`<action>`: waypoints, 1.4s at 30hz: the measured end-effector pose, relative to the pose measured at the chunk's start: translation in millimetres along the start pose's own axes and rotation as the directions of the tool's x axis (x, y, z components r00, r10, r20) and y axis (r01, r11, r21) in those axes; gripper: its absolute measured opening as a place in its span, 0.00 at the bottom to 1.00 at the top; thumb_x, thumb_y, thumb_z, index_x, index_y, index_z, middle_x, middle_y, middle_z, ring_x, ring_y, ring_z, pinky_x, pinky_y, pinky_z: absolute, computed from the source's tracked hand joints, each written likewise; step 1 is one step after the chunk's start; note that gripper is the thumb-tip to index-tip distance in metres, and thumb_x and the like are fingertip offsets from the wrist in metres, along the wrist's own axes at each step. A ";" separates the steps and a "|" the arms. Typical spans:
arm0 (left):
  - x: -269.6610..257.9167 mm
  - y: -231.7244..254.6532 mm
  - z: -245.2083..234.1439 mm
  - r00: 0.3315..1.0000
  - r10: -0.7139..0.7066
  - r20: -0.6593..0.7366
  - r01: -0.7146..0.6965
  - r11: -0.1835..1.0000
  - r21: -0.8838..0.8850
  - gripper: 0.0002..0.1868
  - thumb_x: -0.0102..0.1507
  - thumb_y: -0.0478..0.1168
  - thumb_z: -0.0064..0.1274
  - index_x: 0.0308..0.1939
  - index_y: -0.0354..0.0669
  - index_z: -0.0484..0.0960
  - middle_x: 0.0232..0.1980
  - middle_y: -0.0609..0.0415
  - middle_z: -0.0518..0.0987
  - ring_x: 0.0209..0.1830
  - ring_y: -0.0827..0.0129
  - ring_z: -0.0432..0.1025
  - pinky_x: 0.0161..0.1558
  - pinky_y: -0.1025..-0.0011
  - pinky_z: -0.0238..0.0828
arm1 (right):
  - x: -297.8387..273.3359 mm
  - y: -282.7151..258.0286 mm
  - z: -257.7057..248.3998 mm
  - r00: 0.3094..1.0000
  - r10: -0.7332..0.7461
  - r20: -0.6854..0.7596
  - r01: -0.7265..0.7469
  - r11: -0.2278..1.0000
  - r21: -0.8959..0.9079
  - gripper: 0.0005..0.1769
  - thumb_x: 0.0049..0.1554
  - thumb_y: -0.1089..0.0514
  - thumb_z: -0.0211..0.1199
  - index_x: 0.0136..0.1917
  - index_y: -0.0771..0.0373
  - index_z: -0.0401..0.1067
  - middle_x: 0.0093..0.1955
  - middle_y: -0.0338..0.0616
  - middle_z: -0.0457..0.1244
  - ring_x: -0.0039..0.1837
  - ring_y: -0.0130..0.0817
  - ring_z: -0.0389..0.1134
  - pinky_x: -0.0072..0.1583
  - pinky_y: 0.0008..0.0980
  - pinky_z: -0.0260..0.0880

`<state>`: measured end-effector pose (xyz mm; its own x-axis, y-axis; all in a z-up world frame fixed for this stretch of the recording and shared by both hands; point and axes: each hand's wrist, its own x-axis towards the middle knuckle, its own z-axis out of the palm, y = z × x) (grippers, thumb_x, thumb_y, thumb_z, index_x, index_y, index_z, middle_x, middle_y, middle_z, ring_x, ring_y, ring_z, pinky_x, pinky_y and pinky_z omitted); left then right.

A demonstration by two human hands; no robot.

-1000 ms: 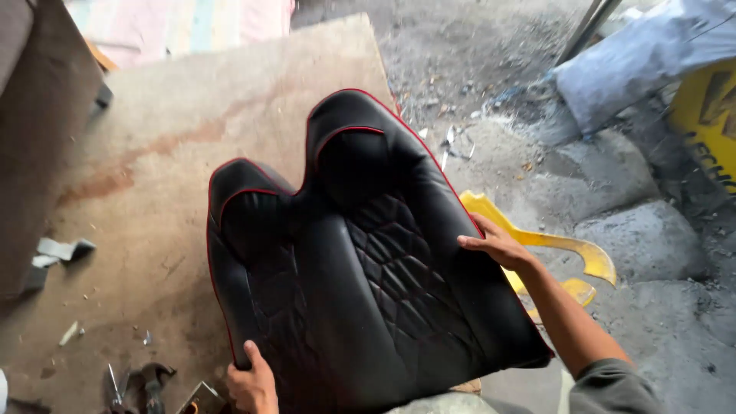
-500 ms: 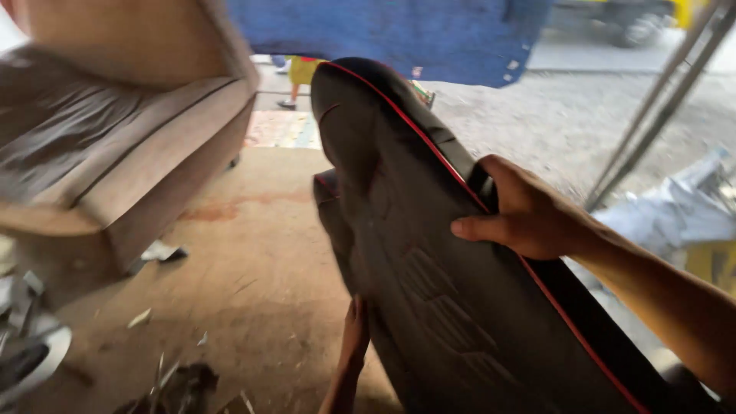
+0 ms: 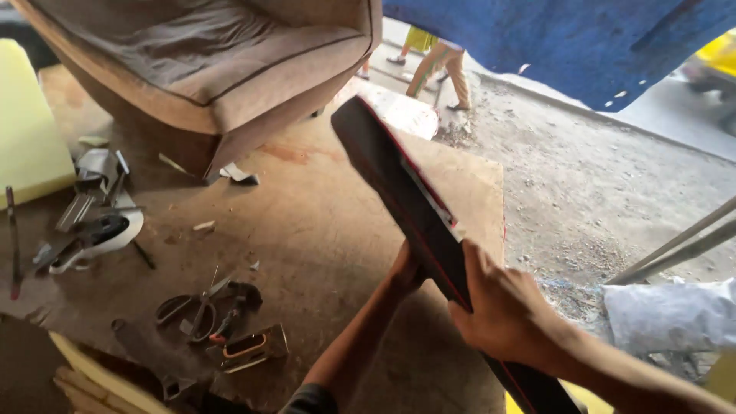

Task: The person is attaching a black vinyl cover to a wooden seat frame using a staple gun, stretching the material for a tight fit.

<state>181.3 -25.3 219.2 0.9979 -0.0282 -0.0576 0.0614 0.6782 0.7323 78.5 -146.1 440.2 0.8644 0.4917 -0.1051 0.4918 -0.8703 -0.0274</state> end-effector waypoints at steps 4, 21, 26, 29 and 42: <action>-58.4 -5.7 -32.7 0.987 0.160 -0.026 -0.157 0.900 -0.407 0.17 0.70 0.50 0.48 0.45 0.39 0.83 0.41 0.49 0.85 0.39 0.63 0.80 0.44 0.64 0.80 | 3.6 1.0 78.4 0.981 -0.195 0.004 0.195 0.980 -0.047 0.49 0.45 0.45 0.71 0.73 0.56 0.52 0.77 0.45 0.57 0.56 0.61 0.72 0.47 0.62 0.74; -208.5 -26.8 -114.5 0.687 -0.315 -0.654 0.601 0.752 0.269 0.43 0.67 0.67 0.51 0.77 0.43 0.67 0.77 0.43 0.69 0.78 0.52 0.62 0.70 0.52 0.68 | -67.4 6.9 312.2 0.914 -0.353 -0.199 0.384 0.911 0.149 0.64 0.30 0.56 0.78 0.78 0.63 0.55 0.71 0.57 0.54 0.70 0.66 0.55 0.69 0.59 0.59; -189.1 -99.9 -138.0 0.645 -0.325 -0.692 0.443 0.896 -0.008 0.42 0.72 0.44 0.50 0.78 0.18 0.47 0.78 0.22 0.49 0.78 0.34 0.55 0.62 0.36 0.70 | -61.5 33.5 422.8 0.913 -0.299 -0.276 0.322 0.946 0.038 0.59 0.33 0.61 0.70 0.79 0.57 0.62 0.73 0.52 0.55 0.75 0.58 0.54 0.75 0.54 0.55; -199.8 -196.2 -220.9 0.710 -0.353 -0.610 0.583 0.780 0.227 0.46 0.73 0.48 0.51 0.78 0.16 0.44 0.71 0.14 0.61 0.56 0.36 0.77 0.57 0.49 0.78 | -71.3 30.9 437.9 0.983 -0.122 -0.140 0.141 0.981 0.136 0.58 0.36 0.63 0.70 0.80 0.48 0.61 0.74 0.55 0.53 0.76 0.61 0.54 0.75 0.60 0.55; -168.1 -125.7 -208.3 0.810 0.197 0.553 -0.406 -0.494 0.769 0.08 0.63 0.45 0.60 0.46 0.62 0.81 0.47 0.63 0.68 0.53 0.65 0.64 0.52 0.65 0.61 | -27.2 -12.6 444.0 0.775 0.303 0.555 -0.437 -0.377 0.816 0.29 0.62 0.56 0.69 0.71 0.65 0.63 0.44 0.60 0.70 0.38 0.43 0.77 0.37 0.35 0.81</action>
<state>2.0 47.2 -4.5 0.8301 -0.2957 0.4727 -0.4210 -0.8883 0.1836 2.2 -161.0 2.1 0.7605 0.1023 -0.6412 -0.6490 0.0904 -0.7554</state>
